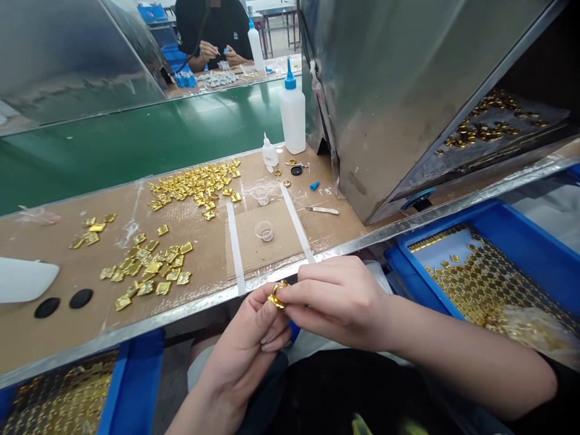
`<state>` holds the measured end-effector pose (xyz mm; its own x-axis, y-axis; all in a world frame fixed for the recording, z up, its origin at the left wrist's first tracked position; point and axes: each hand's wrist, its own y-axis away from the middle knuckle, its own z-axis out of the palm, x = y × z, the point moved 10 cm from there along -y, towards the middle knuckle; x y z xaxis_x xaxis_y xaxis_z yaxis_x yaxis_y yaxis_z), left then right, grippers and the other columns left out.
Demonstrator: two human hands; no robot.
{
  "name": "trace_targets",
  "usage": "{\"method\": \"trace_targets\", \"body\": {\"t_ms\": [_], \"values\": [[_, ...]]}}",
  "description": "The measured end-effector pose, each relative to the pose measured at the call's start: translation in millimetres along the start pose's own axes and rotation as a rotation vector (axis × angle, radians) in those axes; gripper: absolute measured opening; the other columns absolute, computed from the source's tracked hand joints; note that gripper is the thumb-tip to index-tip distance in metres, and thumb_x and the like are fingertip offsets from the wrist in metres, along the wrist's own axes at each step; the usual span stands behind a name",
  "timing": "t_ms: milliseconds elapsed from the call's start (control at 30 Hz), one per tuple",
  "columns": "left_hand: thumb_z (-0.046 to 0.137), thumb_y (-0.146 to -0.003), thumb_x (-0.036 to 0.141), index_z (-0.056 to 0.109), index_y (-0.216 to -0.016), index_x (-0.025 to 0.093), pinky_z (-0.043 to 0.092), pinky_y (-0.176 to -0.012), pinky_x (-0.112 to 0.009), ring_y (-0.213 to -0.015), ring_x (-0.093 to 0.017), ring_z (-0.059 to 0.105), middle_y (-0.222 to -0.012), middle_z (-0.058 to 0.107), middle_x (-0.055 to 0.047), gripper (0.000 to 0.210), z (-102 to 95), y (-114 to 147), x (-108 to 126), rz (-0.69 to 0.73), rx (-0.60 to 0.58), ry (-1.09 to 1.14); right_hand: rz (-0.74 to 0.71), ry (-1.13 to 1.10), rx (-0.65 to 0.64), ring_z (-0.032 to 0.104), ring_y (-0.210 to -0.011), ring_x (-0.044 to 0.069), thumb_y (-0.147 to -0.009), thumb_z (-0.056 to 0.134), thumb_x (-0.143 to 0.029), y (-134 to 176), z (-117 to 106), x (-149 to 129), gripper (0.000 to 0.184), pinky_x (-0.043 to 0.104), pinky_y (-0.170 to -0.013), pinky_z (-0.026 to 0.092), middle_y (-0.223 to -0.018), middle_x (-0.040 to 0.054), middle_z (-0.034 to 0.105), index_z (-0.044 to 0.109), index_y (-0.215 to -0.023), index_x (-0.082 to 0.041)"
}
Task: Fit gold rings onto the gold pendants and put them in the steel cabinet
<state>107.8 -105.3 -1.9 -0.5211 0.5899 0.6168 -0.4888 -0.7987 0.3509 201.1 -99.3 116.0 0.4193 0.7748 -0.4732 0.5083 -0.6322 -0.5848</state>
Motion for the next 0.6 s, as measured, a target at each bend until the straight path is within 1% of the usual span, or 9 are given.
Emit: {"method": "trace_targets", "body": {"t_ms": [133, 233, 333, 433, 600], "values": [[0.085, -0.081, 0.045, 0.069, -0.083, 0.018, 0.022, -0.046, -0.014, -0.049, -0.005, 0.011, -0.058, 0.023, 0.01, 0.031, -0.1, 0, -2, 0.028, -0.014, -0.024, -0.087, 0.056, 0.058, 0.053, -0.063, 0.011, -0.1, 0.056, -0.02, 1, -5, -9, 0.015, 0.028, -0.058, 0.033, -0.07, -0.0017, 0.06, 0.067, -0.09, -0.019], [0.084, -0.081, 0.048, 0.069, -0.081, 0.018, 0.02, -0.047, -0.017, -0.049, -0.005, 0.012, -0.056, 0.025, 0.01, 0.033, 1.3, -1, -5, 0.031, -0.022, -0.038, -0.124, 0.094, 0.054, 0.051, -0.062, 0.01, -0.101, 0.055, -0.02, 2, -3, -13, 0.019, 0.029, -0.056, 0.031, -0.069, -0.002, 0.059, 0.064, -0.084, -0.018], [0.084, -0.081, 0.048, 0.068, -0.079, 0.019, 0.019, -0.048, -0.018, -0.049, -0.005, 0.012, -0.055, 0.024, 0.01, 0.034, 0.3, -2, -6, 0.034, -0.016, -0.038, -0.12, 0.078, 0.043, 0.05, -0.061, 0.01, -0.1, 0.056, -0.02, 2, -1, -11, 0.02, 0.029, -0.054, 0.03, -0.069, -0.0026, 0.059, 0.063, -0.082, -0.018], [0.084, -0.08, 0.048, 0.067, -0.077, 0.018, 0.02, -0.048, -0.019, -0.049, -0.006, 0.012, -0.055, 0.025, 0.01, 0.035, -1.9, -2, -8, 0.032, -0.015, -0.037, -0.102, 0.026, 0.074, 0.05, -0.06, 0.01, -0.098, 0.058, -0.017, 4, -1, -7, 0.017, 0.028, -0.053, 0.031, -0.068, -0.0031, 0.06, 0.063, -0.081, -0.017], [0.086, -0.079, 0.046, 0.068, -0.078, 0.018, 0.02, -0.048, -0.019, -0.049, -0.005, 0.011, -0.054, 0.025, 0.01, 0.033, -4.4, -4, -9, 0.027, 0.004, -0.026, -0.082, -0.019, 0.097, 0.053, -0.06, 0.01, -0.096, 0.059, -0.016, 6, -2, -1, 0.013, 0.027, -0.054, 0.034, -0.069, -0.0024, 0.062, 0.065, -0.084, -0.016]]}}
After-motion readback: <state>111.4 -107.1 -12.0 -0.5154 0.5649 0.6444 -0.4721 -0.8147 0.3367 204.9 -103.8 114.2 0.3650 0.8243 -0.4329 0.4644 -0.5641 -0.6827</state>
